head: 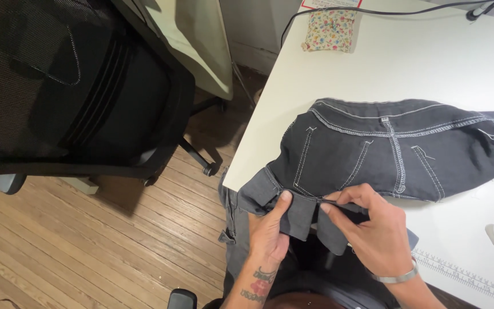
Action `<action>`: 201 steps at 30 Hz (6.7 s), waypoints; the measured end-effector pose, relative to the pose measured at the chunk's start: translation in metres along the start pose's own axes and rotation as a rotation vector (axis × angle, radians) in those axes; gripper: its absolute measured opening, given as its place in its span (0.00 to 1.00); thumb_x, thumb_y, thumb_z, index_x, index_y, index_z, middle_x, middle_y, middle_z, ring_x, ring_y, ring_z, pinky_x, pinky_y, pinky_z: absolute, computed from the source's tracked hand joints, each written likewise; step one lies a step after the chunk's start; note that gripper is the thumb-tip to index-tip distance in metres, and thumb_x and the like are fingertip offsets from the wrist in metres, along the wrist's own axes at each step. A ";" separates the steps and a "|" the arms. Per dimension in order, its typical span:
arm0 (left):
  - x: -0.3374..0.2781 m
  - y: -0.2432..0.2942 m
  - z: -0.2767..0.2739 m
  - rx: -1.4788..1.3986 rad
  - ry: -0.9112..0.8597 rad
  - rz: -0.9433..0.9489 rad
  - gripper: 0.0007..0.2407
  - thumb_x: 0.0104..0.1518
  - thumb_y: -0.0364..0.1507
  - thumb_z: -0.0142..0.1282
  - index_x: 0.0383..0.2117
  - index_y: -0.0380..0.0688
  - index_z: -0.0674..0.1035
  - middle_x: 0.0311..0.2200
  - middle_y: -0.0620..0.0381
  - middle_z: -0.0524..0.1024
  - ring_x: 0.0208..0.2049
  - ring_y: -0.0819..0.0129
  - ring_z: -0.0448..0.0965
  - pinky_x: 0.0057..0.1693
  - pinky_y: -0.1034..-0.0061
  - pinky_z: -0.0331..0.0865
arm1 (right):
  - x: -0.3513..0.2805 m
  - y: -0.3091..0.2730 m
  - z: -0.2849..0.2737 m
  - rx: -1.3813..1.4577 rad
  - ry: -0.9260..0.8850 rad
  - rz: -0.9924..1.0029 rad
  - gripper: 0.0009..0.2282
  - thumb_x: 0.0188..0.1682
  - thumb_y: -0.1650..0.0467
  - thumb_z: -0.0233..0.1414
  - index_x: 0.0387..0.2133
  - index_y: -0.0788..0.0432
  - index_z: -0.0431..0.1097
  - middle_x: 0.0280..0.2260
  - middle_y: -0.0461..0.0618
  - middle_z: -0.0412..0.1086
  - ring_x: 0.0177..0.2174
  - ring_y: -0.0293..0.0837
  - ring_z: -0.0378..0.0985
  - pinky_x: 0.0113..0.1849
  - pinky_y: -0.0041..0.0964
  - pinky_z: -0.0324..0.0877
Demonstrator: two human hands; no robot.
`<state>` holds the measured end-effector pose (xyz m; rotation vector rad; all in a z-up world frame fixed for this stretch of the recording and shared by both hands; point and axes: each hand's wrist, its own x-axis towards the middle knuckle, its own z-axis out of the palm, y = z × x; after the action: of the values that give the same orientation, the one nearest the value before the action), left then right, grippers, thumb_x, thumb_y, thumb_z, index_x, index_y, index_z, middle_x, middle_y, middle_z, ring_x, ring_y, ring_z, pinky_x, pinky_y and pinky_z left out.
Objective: Pinning pleated fabric sections onto a denim garment at a sewing workstation.
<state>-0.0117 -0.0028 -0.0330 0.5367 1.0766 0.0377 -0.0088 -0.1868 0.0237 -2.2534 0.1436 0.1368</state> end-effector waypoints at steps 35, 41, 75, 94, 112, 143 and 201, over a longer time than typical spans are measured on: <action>0.001 -0.016 0.010 -0.020 0.067 0.214 0.26 0.48 0.15 0.83 0.56 0.33 0.88 0.57 0.40 0.95 0.59 0.55 0.94 0.74 0.60 0.86 | 0.461 0.023 0.019 -0.701 0.008 -0.661 0.09 0.66 0.68 0.60 0.50 0.47 0.91 0.41 0.49 0.90 0.45 0.64 0.88 0.48 0.65 0.78; 0.006 -0.019 0.008 -0.019 0.049 0.236 0.27 0.46 0.15 0.83 0.58 0.34 0.88 0.59 0.41 0.95 0.61 0.56 0.93 0.74 0.59 0.86 | 0.438 0.002 -0.003 -0.758 0.081 -0.655 0.08 0.65 0.65 0.65 0.51 0.44 0.93 0.49 0.55 0.86 0.46 0.66 0.86 0.41 0.68 0.81; -0.004 -0.014 0.014 0.052 0.002 0.300 0.21 0.51 0.17 0.81 0.54 0.28 0.92 0.57 0.41 0.95 0.57 0.57 0.93 0.68 0.60 0.88 | -0.022 -0.001 0.065 -0.333 0.495 -0.803 0.01 0.66 0.76 0.66 0.45 0.63 0.86 0.47 0.52 0.85 0.44 0.54 0.85 0.54 0.46 0.83; -0.003 -0.018 0.012 0.023 -0.007 0.280 0.21 0.51 0.16 0.81 0.54 0.27 0.92 0.56 0.39 0.95 0.54 0.55 0.93 0.65 0.58 0.90 | -0.019 0.004 0.069 -0.453 0.541 -0.871 0.00 0.65 0.77 0.67 0.45 0.63 0.85 0.45 0.53 0.83 0.41 0.52 0.85 0.56 0.51 0.85; -0.010 -0.015 0.014 0.019 -0.039 0.294 0.21 0.51 0.14 0.80 0.54 0.26 0.92 0.55 0.37 0.95 0.54 0.54 0.95 0.65 0.57 0.91 | -0.009 0.034 0.088 -0.076 0.375 -0.385 0.01 0.63 0.71 0.67 0.43 0.53 0.86 0.44 0.42 0.83 0.45 0.48 0.84 0.54 0.45 0.78; -0.001 -0.036 0.003 -0.076 0.055 -0.010 0.19 0.54 0.11 0.78 0.53 0.32 0.91 0.52 0.37 0.94 0.51 0.49 0.94 0.59 0.53 0.91 | -0.015 0.026 0.071 0.380 0.353 -0.190 0.01 0.60 0.74 0.69 0.40 0.59 0.89 0.39 0.48 0.87 0.42 0.41 0.88 0.49 0.34 0.80; -0.044 -0.057 -0.075 -0.208 -1.291 0.025 0.63 0.57 0.71 0.67 0.90 0.39 0.52 0.91 0.47 0.47 0.92 0.52 0.45 0.95 0.47 0.34 | -0.032 0.005 -0.032 -0.378 -0.463 0.096 0.28 0.50 0.40 0.64 0.63 0.24 0.84 0.60 0.17 0.91 0.20 0.44 0.93 0.43 0.42 0.87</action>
<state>-0.1094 -0.0355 -0.0485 0.2759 -0.1968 -0.1592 -0.0397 -0.2129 0.0445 -2.5184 -0.0266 0.7855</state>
